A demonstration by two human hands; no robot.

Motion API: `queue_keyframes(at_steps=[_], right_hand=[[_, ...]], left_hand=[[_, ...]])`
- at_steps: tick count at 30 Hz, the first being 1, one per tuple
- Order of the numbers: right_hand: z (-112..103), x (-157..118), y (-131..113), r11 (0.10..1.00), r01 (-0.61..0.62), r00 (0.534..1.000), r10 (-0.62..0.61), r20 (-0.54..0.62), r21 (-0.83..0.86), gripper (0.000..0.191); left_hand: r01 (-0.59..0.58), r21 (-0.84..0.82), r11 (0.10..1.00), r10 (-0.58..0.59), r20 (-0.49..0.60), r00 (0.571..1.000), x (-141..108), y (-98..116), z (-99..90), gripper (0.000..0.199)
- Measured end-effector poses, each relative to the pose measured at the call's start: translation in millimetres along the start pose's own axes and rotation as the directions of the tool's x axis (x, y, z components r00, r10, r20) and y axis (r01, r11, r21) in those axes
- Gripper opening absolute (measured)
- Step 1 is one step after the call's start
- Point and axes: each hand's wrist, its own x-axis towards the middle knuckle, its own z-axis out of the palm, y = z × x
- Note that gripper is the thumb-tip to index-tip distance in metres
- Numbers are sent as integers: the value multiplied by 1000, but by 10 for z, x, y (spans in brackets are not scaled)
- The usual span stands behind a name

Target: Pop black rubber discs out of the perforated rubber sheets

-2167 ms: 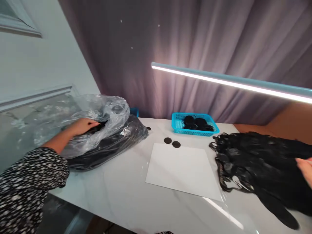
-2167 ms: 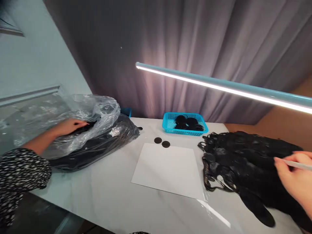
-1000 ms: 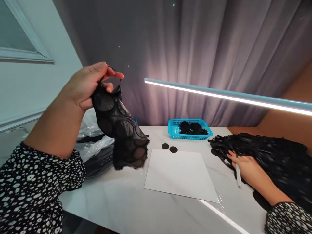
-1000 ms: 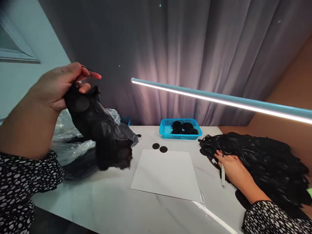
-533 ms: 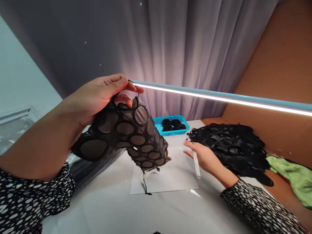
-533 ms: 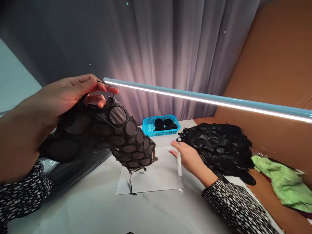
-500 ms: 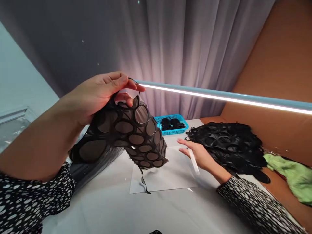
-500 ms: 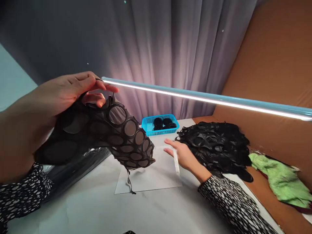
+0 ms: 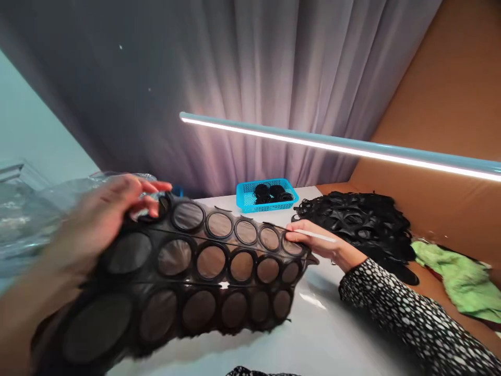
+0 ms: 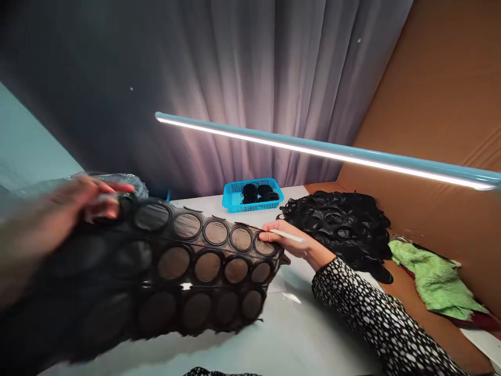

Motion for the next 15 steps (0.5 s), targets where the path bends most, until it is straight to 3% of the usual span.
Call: queue_keyframes(at_steps=[2, 4, 7, 10, 15], right_hand=[[-164, 174, 89, 986, -33, 998, 24, -59, -162, 46], [-259, 403, 272, 950, -69, 991, 31, -129, -305, 50], [-324, 705, 580, 900, -117, 972, 17, -236, -419, 51], [-382, 862, 740, 870, -150, 960, 14, -281, -470, 48], [-469, 790, 658, 808, -176, 947, -16, -321, -562, 37]], left_hand=[[13, 42, 999, -17, 90, 996, -15, -692, 219, 55], [43, 76, 996, -49, 82, 995, -71, -1331, 510, 59], [77, 112, 991, -86, 86, 993, -172, -1984, 844, 59], [66, 166, 984, -83, 97, 992, -185, -2267, 927, 54], [49, 303, 952, -79, 89, 993, -68, -2391, 767, 38]])
